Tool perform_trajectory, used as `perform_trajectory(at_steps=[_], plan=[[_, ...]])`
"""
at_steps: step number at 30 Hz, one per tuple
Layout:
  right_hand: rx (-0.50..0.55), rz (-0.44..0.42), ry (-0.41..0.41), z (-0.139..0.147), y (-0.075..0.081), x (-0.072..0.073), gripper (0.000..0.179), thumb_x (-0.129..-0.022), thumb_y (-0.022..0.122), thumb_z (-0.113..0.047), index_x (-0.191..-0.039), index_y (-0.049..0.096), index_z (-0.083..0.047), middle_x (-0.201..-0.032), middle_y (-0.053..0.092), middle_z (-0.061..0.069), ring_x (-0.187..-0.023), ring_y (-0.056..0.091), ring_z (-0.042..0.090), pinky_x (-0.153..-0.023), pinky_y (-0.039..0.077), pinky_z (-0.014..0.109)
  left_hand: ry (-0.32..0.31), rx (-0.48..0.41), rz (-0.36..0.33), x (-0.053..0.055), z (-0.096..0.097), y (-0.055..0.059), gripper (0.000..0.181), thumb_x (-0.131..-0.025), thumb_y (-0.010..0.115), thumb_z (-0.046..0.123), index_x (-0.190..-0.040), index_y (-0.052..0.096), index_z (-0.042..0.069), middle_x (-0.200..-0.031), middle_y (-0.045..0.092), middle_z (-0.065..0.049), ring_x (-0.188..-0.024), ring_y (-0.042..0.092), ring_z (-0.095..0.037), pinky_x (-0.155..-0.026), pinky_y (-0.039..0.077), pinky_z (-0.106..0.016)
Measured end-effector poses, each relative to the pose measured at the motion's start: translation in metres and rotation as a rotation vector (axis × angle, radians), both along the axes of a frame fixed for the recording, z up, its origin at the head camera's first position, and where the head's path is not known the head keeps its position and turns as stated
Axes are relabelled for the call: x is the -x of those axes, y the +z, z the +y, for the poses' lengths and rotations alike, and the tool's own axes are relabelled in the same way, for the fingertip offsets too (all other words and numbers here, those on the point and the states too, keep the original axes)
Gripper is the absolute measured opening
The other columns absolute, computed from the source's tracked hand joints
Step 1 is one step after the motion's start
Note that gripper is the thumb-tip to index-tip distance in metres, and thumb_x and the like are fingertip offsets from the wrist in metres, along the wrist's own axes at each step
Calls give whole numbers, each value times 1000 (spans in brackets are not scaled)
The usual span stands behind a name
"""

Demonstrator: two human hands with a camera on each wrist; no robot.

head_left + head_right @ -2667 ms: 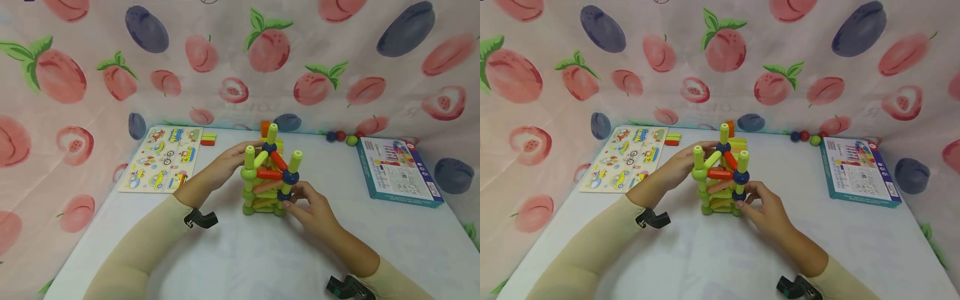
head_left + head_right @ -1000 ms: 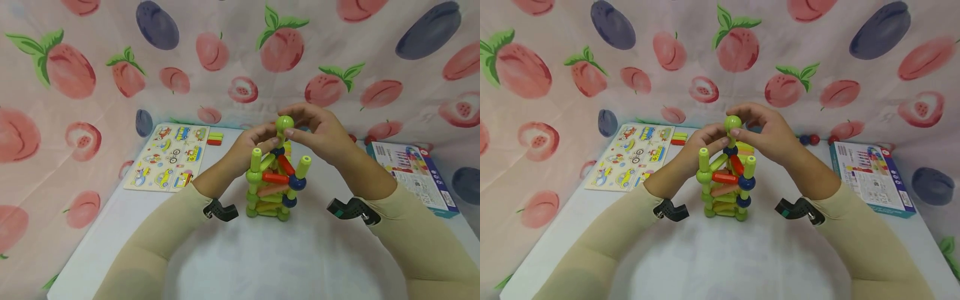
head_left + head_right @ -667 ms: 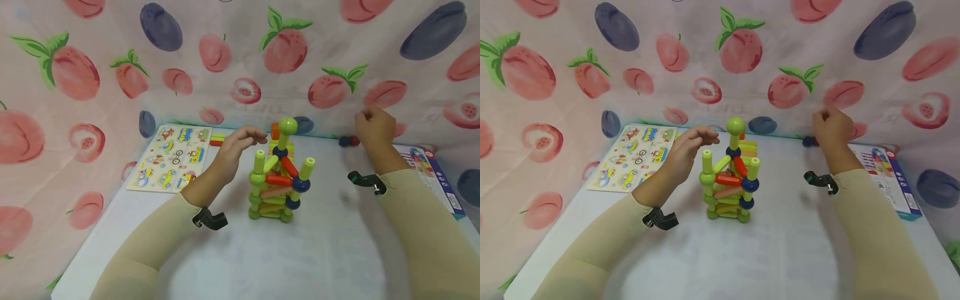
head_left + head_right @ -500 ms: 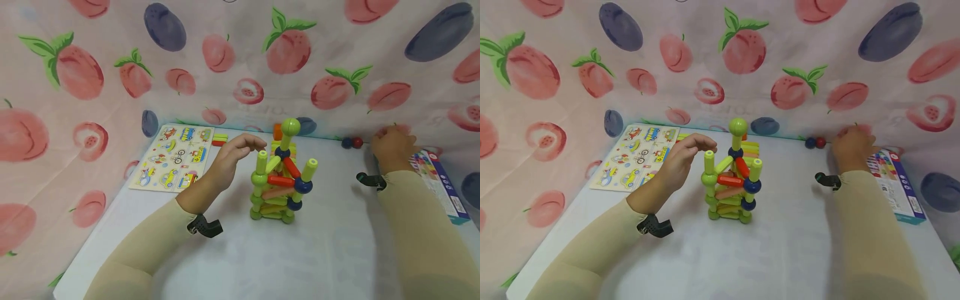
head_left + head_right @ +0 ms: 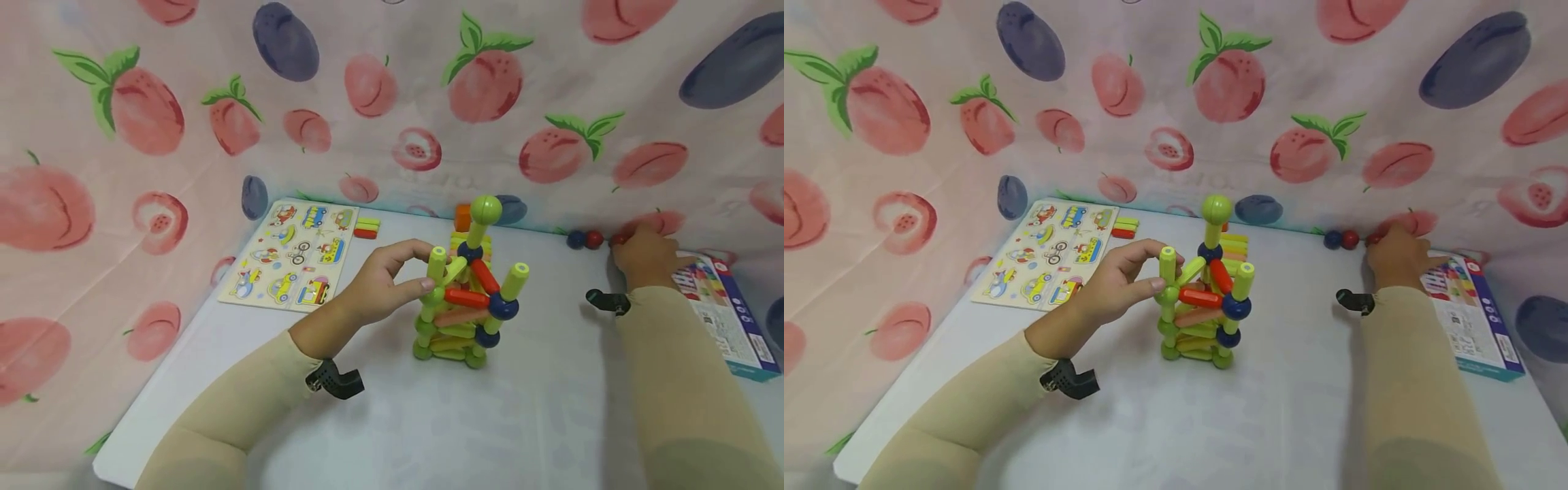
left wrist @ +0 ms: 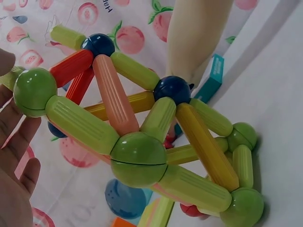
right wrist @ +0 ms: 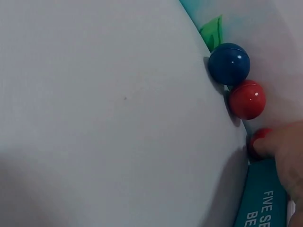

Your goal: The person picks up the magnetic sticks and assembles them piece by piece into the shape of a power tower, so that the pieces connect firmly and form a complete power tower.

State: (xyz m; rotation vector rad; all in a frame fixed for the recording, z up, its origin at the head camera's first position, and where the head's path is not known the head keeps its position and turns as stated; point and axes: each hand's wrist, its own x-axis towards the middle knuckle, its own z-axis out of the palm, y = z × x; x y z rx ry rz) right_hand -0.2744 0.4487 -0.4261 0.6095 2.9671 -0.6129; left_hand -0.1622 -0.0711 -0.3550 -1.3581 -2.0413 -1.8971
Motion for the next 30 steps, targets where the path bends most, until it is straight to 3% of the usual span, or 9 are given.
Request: perform_trajectory(at_steps=[7, 10, 12, 15, 18, 20, 23, 26, 30], plan=[[94, 243, -177, -2, 2, -15, 69, -106, 47, -50, -148, 47, 4, -137, 46, 35, -139, 29, 61, -114, 2, 84, -29, 27, 13, 4, 7, -1, 28, -96, 66, 7, -122, 67, -4, -111, 71, -14, -115, 61, -27, -112, 45, -45], [221, 473, -291, -24, 26, -14, 56, -103, 54, -49, -141, 63, -9, -123, 62, 10, -129, 49, 32, -117, 25, 57, -38, 25, 28, 5, 7, 0, 28, -97, 66, 9, -122, 67, -3, -109, 72, -14, -113, 62, -27, -111, 46, -45], [437, 706, -302, -52, 56, -15, 37, -103, 60, -35, -129, 72, -12, -108, 65, -2, -111, 55, 16, -105, 37, 36, -40, 20, 34, 4, 6, 0, 28, -97, 66, 10, -122, 67, -4, -112, 72, -15, -114, 61, -27, -112, 45, -46], [887, 1084, -115, -111, 116, -33, 18, -97, 68, -10, -113, 76, -8, -98, 68, -3, -93, 60, 10, -82, 46, 24, -35, 19, 37, 4, 5, 1, 29, -97, 66, 11, -122, 67, -4, -116, 72, -16, -115, 61, -27, -112, 45, -46], [1225, 1255, 347, -176, 166, -68, 20, -88, 71, 9, -109, 72, 9, -104, 71, 15, -97, 66, 23, -83, 53, 27, -31, 12, 50, 4, 4, 3, 29, -97, 66, 13, -121, 67, -4, -116, 72, -16, -115, 60, -26, -111, 46, -46], [1143, 1220, 678, -213, 186, -93, 24, -89, 77, 2, -109, 70, 14, -106, 71, 16, -104, 65, 25, -92, 51, 28, -35, -1, 57, 5, 3, 3, 29, -99, 67, 16, -120, 67, -3, -114, 72, -16, -114, 61, -27, -110, 47, -47], [770, 1036, 1041, -252, 200, -121, 36, -92, 82, -15, -115, 71, 11, -113, 73, 12, -114, 60, 21, -99, 47, 30, -38, -21, 68, 5, 1, 3, 29, -100, 68, 20, -117, 66, -3, -112, 72, -17, -113, 61, -27, -110, 47, -47], [324, 923, 1174, -276, 199, -137, 41, -90, 84, -28, -120, 76, -2, -116, 75, 5, -124, 55, 21, -117, 34, 44, -27, -26, 61, 2, -1, 0, 25, -98, 68, 15, -115, 66, -3, -112, 71, -18, -118, 62, -29, -114, 45, -48], [106, 890, 1181, -288, 185, -144, 40, -83, 88, -22, -120, 78, -12, -110, 78, 2, -129, 56, 31, -124, 4, 70, -3, -16, 32, -1, -1, -3, 23, -93, 67, 5, -114, 65, -3, -115, 70, -20, -126, 60, -33, -119, 40, -48]])
